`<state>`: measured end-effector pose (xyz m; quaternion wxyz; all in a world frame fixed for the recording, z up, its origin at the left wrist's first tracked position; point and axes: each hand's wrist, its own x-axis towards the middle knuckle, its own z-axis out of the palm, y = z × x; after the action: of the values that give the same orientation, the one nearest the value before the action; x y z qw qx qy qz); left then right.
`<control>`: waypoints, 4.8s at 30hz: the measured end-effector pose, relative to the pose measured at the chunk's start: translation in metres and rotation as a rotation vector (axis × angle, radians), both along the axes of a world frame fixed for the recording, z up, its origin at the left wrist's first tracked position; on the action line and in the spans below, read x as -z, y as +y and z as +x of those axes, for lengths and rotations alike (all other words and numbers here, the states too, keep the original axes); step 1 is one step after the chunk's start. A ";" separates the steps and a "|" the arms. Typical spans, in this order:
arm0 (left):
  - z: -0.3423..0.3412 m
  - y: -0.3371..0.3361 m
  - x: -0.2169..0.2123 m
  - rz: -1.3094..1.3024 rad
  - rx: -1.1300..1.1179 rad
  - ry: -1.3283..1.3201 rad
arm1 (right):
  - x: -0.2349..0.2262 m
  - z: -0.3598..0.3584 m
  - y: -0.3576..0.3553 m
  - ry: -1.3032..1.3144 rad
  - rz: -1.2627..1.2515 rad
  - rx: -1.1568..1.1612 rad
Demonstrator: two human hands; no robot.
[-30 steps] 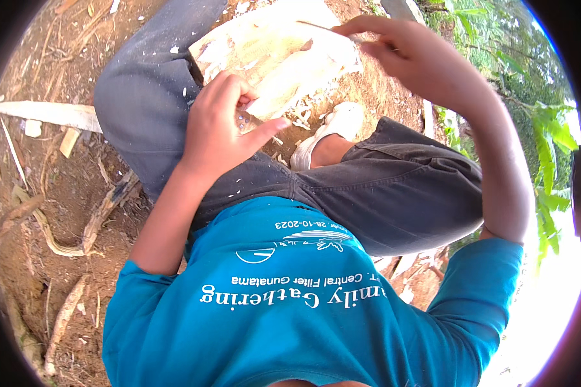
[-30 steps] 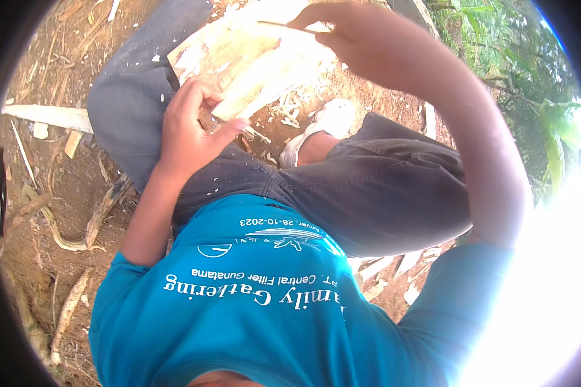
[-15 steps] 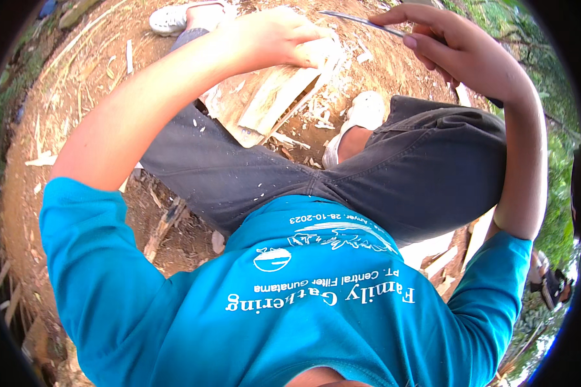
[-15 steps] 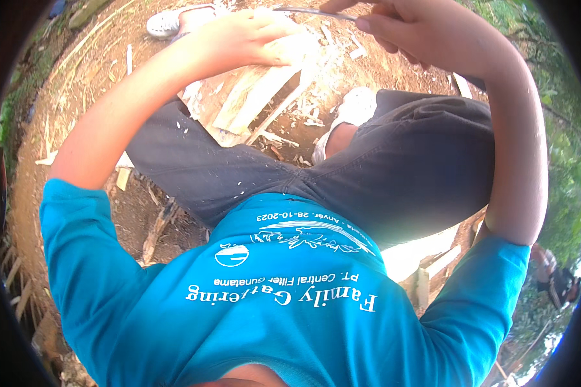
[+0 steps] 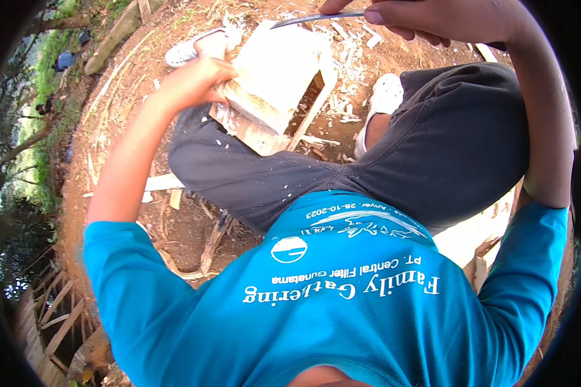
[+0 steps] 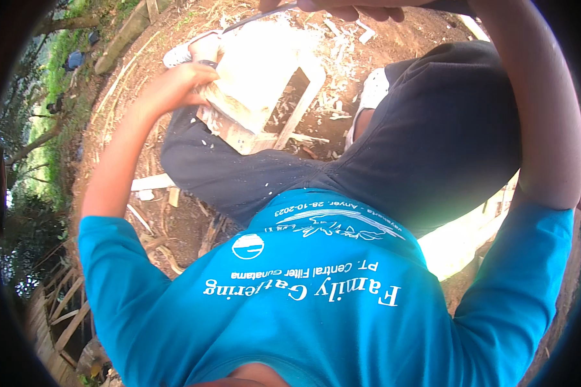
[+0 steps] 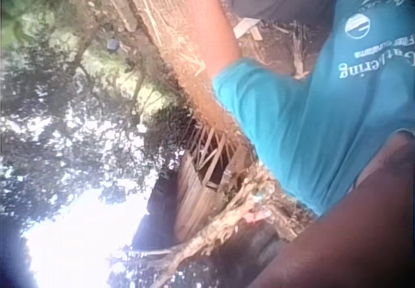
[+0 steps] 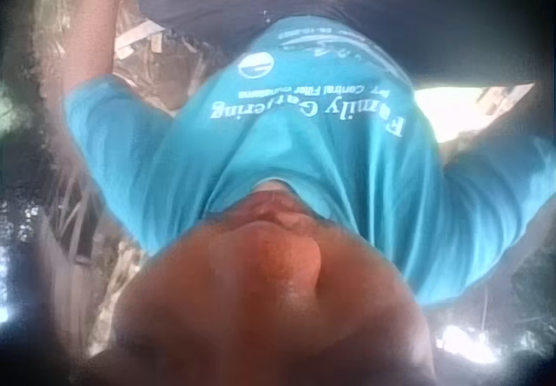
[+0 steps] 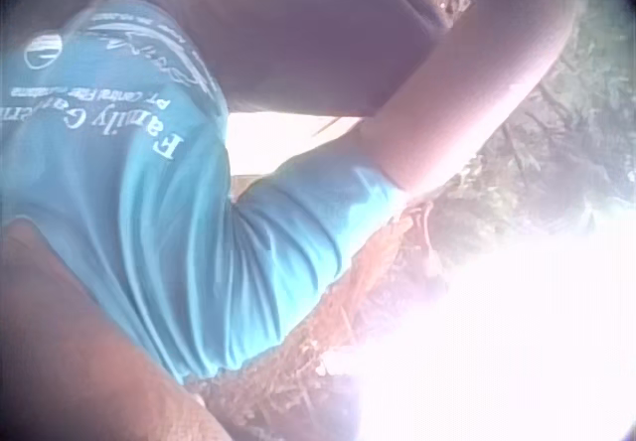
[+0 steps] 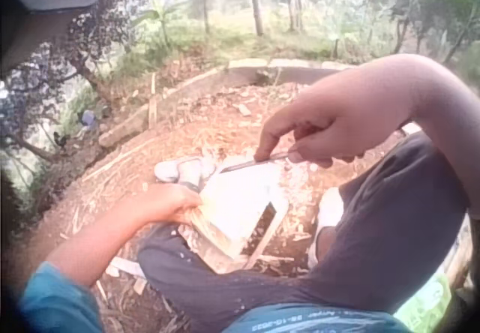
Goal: The person carves a piece of wood using a small knife and then uses a chisel and hammer to create a rectangular hole.
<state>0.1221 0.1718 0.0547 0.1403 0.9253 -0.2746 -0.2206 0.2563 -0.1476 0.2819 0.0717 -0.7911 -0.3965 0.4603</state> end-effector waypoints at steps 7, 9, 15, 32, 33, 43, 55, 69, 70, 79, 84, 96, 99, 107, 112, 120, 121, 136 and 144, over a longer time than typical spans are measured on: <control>-0.071 -0.002 0.018 -0.348 -0.527 -0.207 | 0.004 0.011 -0.013 0.048 0.129 -0.071; -0.059 -0.019 0.018 -0.435 -0.569 -0.269 | -0.007 0.002 -0.021 -0.020 0.030 0.018; -0.085 -0.035 0.025 -0.542 -0.757 -0.366 | 0.001 0.012 -0.019 0.057 0.184 -0.139; -0.086 -0.065 0.034 -0.530 -0.838 -0.781 | -0.006 0.002 -0.026 0.017 0.192 -0.134; -0.086 -0.068 0.038 -0.559 -0.886 -0.782 | -0.006 0.002 -0.027 0.013 0.190 -0.132; -0.075 -0.104 0.038 -0.582 -1.055 -0.793 | -0.013 0.000 -0.031 0.014 0.156 -0.133; -0.119 -0.094 0.024 -0.282 -0.976 -0.547 | -0.008 -0.004 -0.029 -0.054 0.122 -0.126; -0.100 -0.126 -0.010 0.130 -1.049 -0.121 | 0.013 -0.007 -0.011 -0.027 -0.032 -0.149; -0.099 -0.128 -0.009 0.132 -1.039 -0.112 | 0.011 -0.005 -0.005 -0.010 -0.086 -0.149; -0.115 -0.137 0.002 -0.140 -1.088 -0.182 | 0.112 0.016 -0.030 -0.134 0.329 -0.302; -0.124 -0.141 0.007 -0.256 -1.090 -0.153 | 0.117 0.014 -0.017 -0.052 0.296 -0.287; -0.124 -0.088 0.020 -0.286 -0.929 -0.229 | 0.090 0.003 0.004 -0.086 0.027 -0.127; -0.120 -0.089 0.008 -0.356 -0.945 -0.140 | 0.100 0.011 -0.013 -0.085 0.201 -0.132; -0.101 -0.109 0.007 -0.146 -0.840 -0.241 | 0.066 -0.003 0.006 0.118 0.129 0.077; -0.082 -0.107 0.013 -0.054 -0.726 -0.285 | 0.075 0.006 -0.012 0.108 0.174 0.099; -0.078 -0.110 0.018 0.020 -0.552 -0.287 | 0.072 0.010 -0.027 0.147 0.100 0.019; -0.076 -0.113 0.026 0.040 -0.564 -0.259 | 0.073 0.011 -0.029 0.136 0.103 -0.017; -0.085 -0.187 0.013 -0.131 -1.040 -0.233 | 0.103 0.030 -0.030 0.071 0.508 -0.007; -0.090 -0.135 0.018 -0.410 -0.932 -0.371 | 0.094 0.034 -0.014 -0.091 0.511 0.066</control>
<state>0.0325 0.0371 0.0372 0.3500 0.9262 0.1073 0.0902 0.2900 -0.1618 0.1878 0.2665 -0.7797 -0.4765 0.3066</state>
